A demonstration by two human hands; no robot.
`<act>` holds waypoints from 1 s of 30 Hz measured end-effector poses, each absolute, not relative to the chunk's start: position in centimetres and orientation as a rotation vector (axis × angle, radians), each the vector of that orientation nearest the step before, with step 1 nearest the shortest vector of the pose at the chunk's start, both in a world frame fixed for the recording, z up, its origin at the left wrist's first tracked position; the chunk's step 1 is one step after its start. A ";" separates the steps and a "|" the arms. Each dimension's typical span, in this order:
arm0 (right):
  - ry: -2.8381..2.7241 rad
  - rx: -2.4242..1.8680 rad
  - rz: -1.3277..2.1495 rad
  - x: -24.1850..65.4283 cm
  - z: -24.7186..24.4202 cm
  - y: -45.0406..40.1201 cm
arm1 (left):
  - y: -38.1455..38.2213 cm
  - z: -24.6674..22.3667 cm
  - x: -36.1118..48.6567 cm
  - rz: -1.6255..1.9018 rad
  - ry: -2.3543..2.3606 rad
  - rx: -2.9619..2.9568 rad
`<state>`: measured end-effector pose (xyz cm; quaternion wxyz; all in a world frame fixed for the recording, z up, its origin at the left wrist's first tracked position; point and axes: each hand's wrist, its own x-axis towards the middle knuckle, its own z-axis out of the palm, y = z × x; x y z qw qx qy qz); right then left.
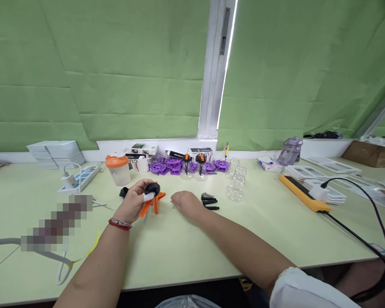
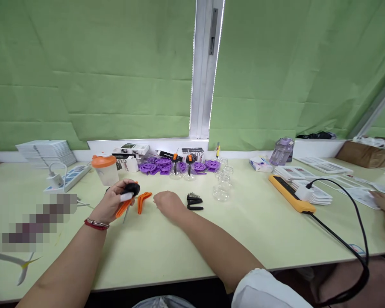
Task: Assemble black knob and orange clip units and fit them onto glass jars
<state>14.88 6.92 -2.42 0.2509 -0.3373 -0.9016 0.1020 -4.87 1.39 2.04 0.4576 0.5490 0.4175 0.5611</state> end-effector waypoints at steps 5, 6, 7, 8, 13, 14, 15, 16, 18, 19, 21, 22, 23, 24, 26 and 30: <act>-2.861 -0.733 -0.317 13.4 -3.6 6.6 | 2.8 1.1 -5.6 1.504 1.187 1.175; -2.855 -0.727 -0.291 13.4 -3.5 6.5 | 3.0 0.9 -5.7 1.506 1.240 1.182; -2.825 -0.740 -0.218 13.4 -3.4 6.5 | 3.1 0.8 -5.7 1.502 1.299 1.207; -2.763 -0.776 -0.099 13.4 -3.2 6.4 | 3.1 0.7 -5.6 1.489 1.359 1.248; -1.942 -1.050 1.118 12.2 -1.1 5.7 | 3.1 -0.1 -4.9 1.384 1.466 1.599; -1.755 -1.051 1.374 11.9 -0.6 5.6 | 3.1 -0.3 -4.8 1.363 1.442 1.662; -1.590 -1.032 1.583 11.6 -0.3 5.6 | 3.2 -0.5 -4.6 1.341 1.423 1.718; -1.453 -1.003 1.738 11.5 0.1 5.5 | 3.2 -0.6 -4.5 1.318 1.418 1.766; -1.267 -0.939 1.898 11.4 0.5 5.6 | 3.2 -0.8 -4.4 1.273 1.454 1.847; -1.216 -0.923 1.925 11.5 0.6 5.6 | 3.3 -0.8 -4.4 1.247 1.482 1.886; -1.191 -0.911 1.923 11.8 0.6 5.6 | 3.2 -0.7 -4.5 1.193 1.520 1.952; -1.200 -0.919 1.892 11.9 0.6 5.6 | 3.2 -0.7 -4.6 1.170 1.530 1.975; -1.207 -0.932 1.842 12.1 0.6 5.7 | 3.2 -0.6 -4.7 1.148 1.540 1.989; -1.201 -0.945 1.779 12.3 0.6 5.7 | 3.2 -0.5 -4.9 1.127 1.557 1.994; -1.133 -0.963 1.619 12.8 0.7 6.0 | 3.3 -0.4 -5.4 1.090 1.648 1.982; -0.956 -0.933 1.395 14.4 1.2 6.9 | 3.8 -0.9 -6.6 0.957 1.981 1.896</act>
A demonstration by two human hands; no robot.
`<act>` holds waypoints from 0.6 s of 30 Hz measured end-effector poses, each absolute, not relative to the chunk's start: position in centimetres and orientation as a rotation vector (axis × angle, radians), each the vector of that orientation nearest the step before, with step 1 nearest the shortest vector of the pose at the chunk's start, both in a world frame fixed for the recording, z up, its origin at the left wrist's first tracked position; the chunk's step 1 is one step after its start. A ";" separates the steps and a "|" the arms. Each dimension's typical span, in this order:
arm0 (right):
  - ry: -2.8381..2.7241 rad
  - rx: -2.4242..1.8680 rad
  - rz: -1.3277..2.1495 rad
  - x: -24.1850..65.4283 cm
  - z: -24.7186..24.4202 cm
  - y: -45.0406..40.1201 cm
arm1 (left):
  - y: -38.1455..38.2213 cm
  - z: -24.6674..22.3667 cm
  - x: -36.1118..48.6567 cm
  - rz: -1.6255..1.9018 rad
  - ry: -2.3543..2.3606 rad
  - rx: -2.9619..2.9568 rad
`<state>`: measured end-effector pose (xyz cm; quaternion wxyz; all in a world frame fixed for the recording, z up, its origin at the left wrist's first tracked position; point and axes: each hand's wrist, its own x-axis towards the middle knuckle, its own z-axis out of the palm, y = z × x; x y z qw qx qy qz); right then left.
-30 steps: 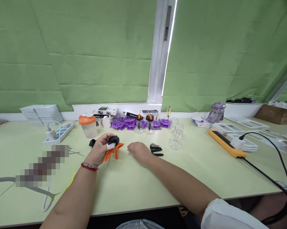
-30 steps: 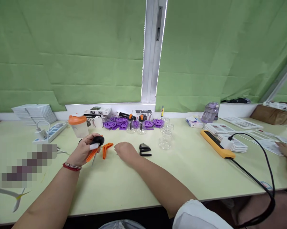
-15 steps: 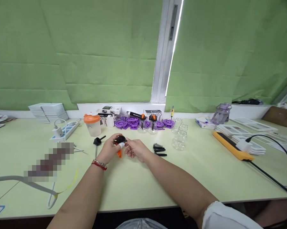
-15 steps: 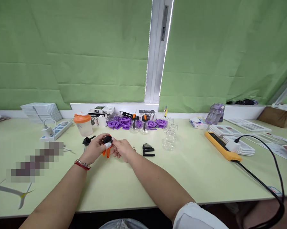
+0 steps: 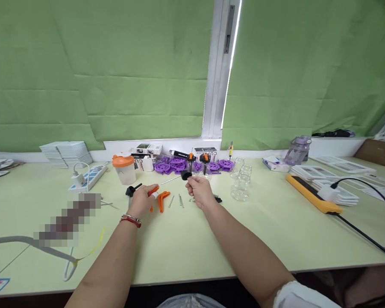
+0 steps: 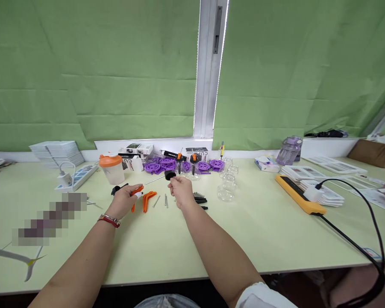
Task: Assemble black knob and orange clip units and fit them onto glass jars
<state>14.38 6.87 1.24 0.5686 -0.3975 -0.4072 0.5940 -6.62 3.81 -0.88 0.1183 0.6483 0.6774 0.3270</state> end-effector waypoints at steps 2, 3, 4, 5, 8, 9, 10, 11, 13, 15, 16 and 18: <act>-0.931 -0.928 1.377 15.3 1.3 7.2 | 4.1 -1.2 -6.7 0.811 2.086 1.911; -0.926 -0.925 1.376 15.6 1.3 7.3 | 4.2 -1.3 -6.6 0.731 2.127 1.932; -0.925 -0.919 1.378 15.9 1.2 7.3 | 4.3 -1.3 -6.4 0.654 2.166 1.954; -0.925 -0.909 1.379 16.1 1.2 7.4 | 4.3 -1.3 -6.1 0.589 2.211 1.967; -0.943 -0.893 1.382 16.3 1.0 7.3 | 4.4 -1.3 -5.2 0.448 2.306 1.990; -0.952 -0.896 1.383 16.2 0.9 7.3 | 4.4 -1.2 -5.0 0.428 2.313 1.999; -0.960 -0.900 1.386 16.1 0.9 7.3 | 4.4 -1.2 -4.9 0.417 2.312 2.009; -0.968 -0.905 1.390 16.1 0.9 7.2 | 4.4 -1.3 -4.8 0.412 2.302 2.021; -0.978 -0.913 1.397 16.0 0.9 7.2 | 4.5 -1.3 -4.9 0.408 2.274 2.054; -0.988 -0.914 1.404 16.0 0.7 7.3 | 4.4 -1.2 -5.0 0.420 2.262 2.092; -0.993 -0.916 1.407 16.0 0.7 7.3 | 4.2 -1.1 -5.0 0.453 2.264 2.115; -1.004 -0.925 1.417 15.9 0.5 7.3 | 3.9 -0.8 -4.9 0.617 2.272 2.147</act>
